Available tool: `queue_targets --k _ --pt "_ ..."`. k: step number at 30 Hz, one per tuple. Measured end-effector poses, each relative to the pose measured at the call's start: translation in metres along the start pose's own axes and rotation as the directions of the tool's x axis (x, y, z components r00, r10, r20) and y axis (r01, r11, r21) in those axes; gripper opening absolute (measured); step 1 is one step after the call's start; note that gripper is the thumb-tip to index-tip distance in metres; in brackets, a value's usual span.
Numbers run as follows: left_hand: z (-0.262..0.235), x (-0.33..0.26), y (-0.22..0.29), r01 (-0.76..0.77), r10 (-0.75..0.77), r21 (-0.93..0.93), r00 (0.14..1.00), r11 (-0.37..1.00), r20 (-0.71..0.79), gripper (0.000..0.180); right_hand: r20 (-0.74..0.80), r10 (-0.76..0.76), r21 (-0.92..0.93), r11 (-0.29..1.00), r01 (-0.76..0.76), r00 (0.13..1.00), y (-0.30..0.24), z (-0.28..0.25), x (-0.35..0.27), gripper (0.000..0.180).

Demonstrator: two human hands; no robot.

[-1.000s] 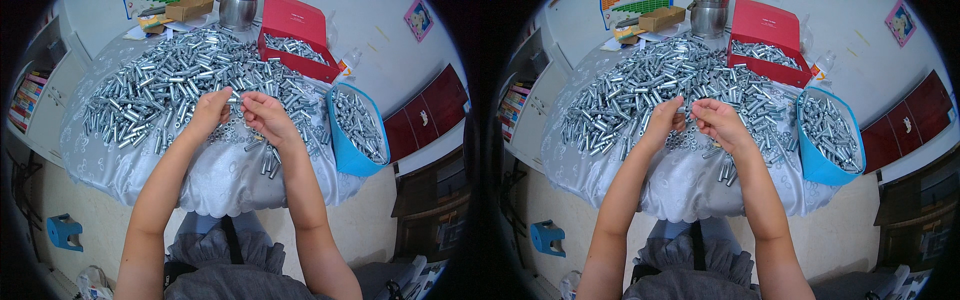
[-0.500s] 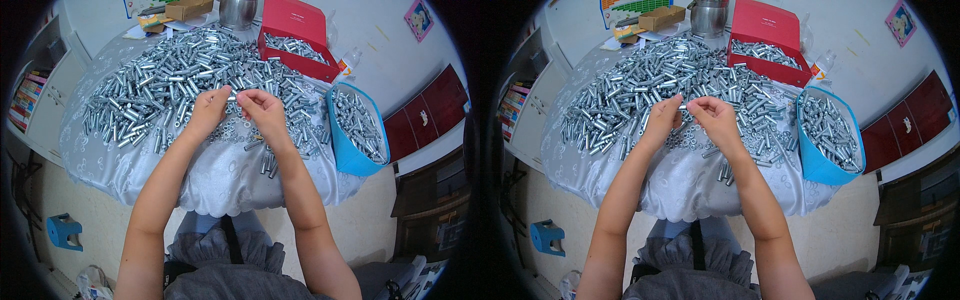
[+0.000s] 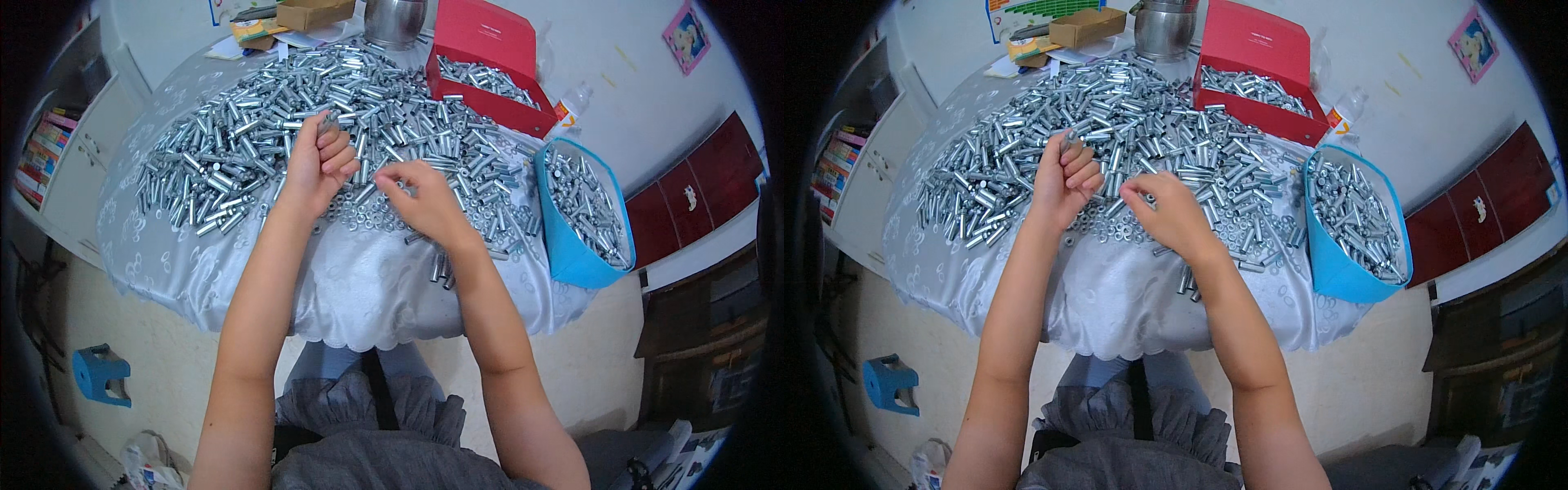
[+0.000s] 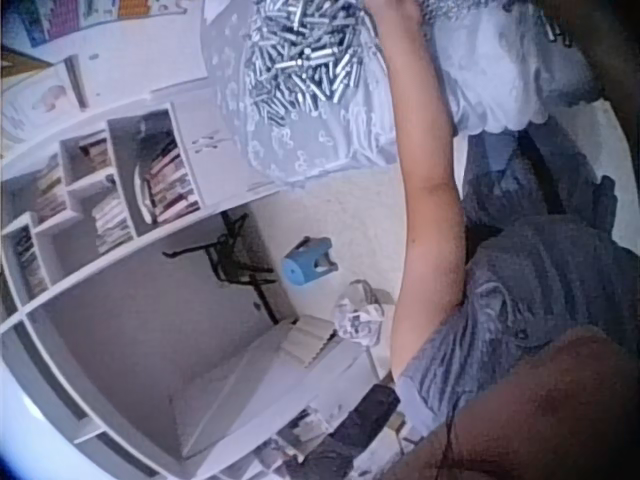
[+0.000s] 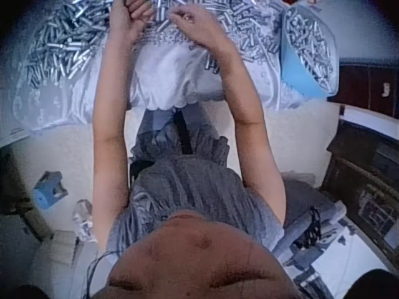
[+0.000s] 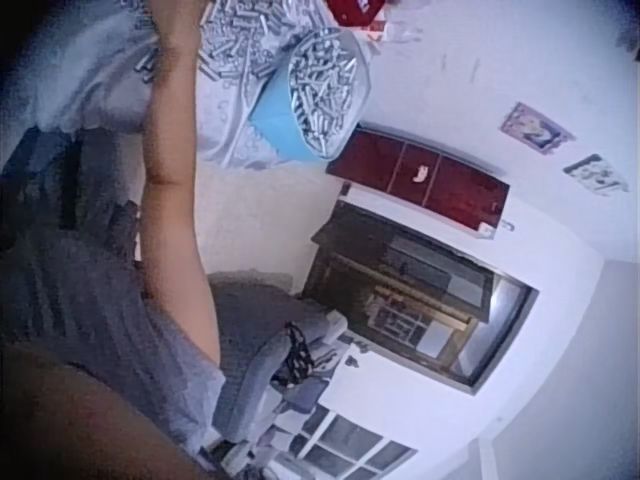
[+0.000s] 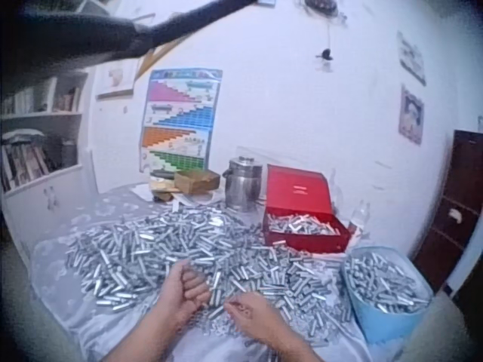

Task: The person sits at a table covered with a white cloth and repeatedly picks up small metal cylindrical fasteners and washers. They insert the washers into the fasteners by hand and place the assembled units into a blue plastic bin on the right side of the table.

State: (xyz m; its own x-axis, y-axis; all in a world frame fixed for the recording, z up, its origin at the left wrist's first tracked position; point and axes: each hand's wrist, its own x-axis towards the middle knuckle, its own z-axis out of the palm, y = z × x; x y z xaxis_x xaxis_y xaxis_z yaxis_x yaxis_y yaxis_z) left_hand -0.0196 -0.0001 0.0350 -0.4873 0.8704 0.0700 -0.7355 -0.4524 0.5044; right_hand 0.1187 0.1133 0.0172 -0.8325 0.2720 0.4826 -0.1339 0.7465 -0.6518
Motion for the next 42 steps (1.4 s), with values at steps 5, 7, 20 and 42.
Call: queue_targets --k 5,7,20,42 --pt "-0.006 0.002 0.006 -0.019 0.021 -0.078 1.0 0.997 0.023 0.042 0.235 -0.115 -0.023 0.992 0.124 0.965 0.003 0.012 -0.001 0.016" --pt "-0.006 0.002 0.007 -0.021 0.023 -0.087 0.999 0.996 0.031 0.041 0.216 -0.157 -0.058 0.983 0.173 0.964 0.005 0.014 -0.001 0.017" --pt "-0.005 0.003 0.003 -0.011 0.011 -0.005 0.998 1.0 -0.061 0.043 0.174 0.004 -0.322 0.945 0.053 0.985 0.014 -0.007 -0.006 0.014" --pt "-0.008 0.004 0.002 -0.017 0.016 -0.017 0.997 1.0 -0.078 0.041 -0.007 -0.073 -0.402 0.913 0.064 0.997 0.014 0.001 -0.001 0.035"
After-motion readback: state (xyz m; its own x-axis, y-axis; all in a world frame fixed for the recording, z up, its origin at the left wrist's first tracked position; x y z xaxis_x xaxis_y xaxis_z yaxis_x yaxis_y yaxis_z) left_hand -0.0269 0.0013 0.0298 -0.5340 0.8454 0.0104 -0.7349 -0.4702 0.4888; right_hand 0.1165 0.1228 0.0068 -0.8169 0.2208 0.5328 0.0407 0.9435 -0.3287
